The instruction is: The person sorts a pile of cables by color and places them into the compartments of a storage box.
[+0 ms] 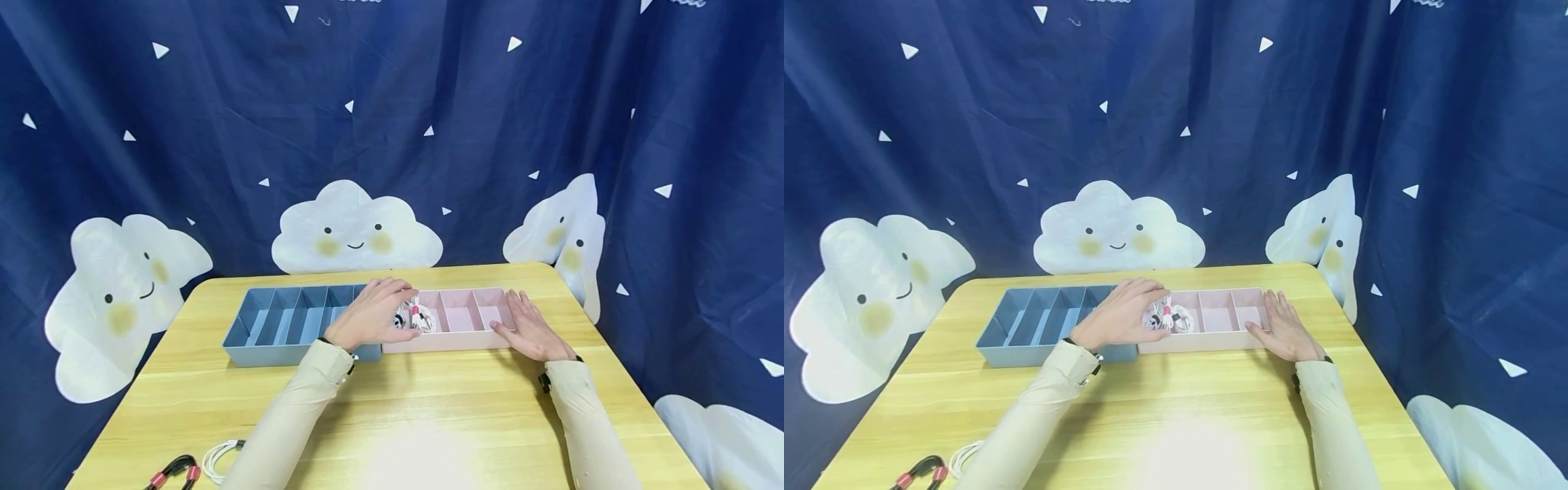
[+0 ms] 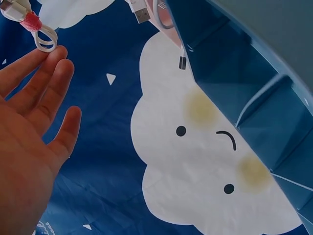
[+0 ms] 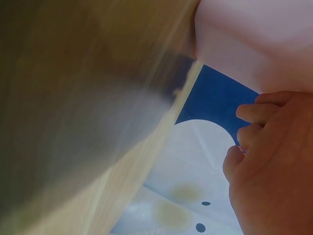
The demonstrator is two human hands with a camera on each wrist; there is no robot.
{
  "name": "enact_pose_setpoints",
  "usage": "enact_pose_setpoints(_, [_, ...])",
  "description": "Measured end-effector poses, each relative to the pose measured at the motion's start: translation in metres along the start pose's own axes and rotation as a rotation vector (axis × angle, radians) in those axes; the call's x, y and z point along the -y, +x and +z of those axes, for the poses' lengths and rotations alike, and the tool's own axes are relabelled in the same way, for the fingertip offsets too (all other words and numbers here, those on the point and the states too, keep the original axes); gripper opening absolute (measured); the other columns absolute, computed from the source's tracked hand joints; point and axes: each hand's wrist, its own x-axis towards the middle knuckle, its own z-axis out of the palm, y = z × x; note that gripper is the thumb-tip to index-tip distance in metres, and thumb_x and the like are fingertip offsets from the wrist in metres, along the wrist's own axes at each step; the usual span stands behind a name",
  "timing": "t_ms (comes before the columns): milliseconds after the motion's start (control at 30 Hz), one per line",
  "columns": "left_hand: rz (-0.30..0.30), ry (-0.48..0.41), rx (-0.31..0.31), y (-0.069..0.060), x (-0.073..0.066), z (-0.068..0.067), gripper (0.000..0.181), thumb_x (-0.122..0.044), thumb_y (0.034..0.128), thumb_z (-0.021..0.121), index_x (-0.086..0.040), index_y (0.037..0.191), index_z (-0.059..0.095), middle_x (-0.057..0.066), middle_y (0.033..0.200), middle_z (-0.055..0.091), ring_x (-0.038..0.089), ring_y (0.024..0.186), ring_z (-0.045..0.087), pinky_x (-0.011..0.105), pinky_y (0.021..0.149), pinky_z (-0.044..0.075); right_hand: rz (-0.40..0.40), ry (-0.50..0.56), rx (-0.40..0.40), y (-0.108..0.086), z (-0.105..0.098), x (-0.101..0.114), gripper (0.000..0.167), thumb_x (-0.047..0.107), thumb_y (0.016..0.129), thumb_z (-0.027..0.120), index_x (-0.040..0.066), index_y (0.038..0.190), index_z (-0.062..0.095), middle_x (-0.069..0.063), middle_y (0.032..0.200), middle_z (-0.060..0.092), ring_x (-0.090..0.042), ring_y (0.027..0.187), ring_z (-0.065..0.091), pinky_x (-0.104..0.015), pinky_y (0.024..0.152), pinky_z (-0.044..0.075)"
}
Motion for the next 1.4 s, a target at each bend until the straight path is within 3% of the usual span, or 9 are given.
enact_pose_setpoints(733, [0.03, 0.055, 0.012, 0.024, -0.011, 0.012, 0.075, -0.064, 0.0847, 0.069, -0.013, 0.141, 0.064, 0.004, 0.139, 0.063, 0.023, 0.13, 0.058, 0.045, 0.109, 0.044, -0.002, 0.012, -0.001, -0.002, -0.001, 0.001, 0.095, 0.055, 0.104, 0.046, -0.009, 0.162, 0.008, -0.031, 0.17, 0.006, -0.049, 0.159, -0.001, -0.068, 0.126, 0.005])
enact_pose_setpoints(1400, [0.048, 0.037, 0.049, 0.041, -0.019, 0.022, 0.076, -0.064, 0.0861, 0.067, -0.012, 0.141, 0.063, 0.001, 0.139, 0.063, 0.021, 0.132, 0.056, 0.042, 0.106, 0.046, -0.002, 0.009, -0.007, -0.001, 0.002, 0.0, 0.095, 0.053, 0.104, 0.047, -0.012, 0.16, 0.008, -0.034, 0.169, 0.007, -0.05, 0.159, -0.001, -0.068, 0.126, 0.005])
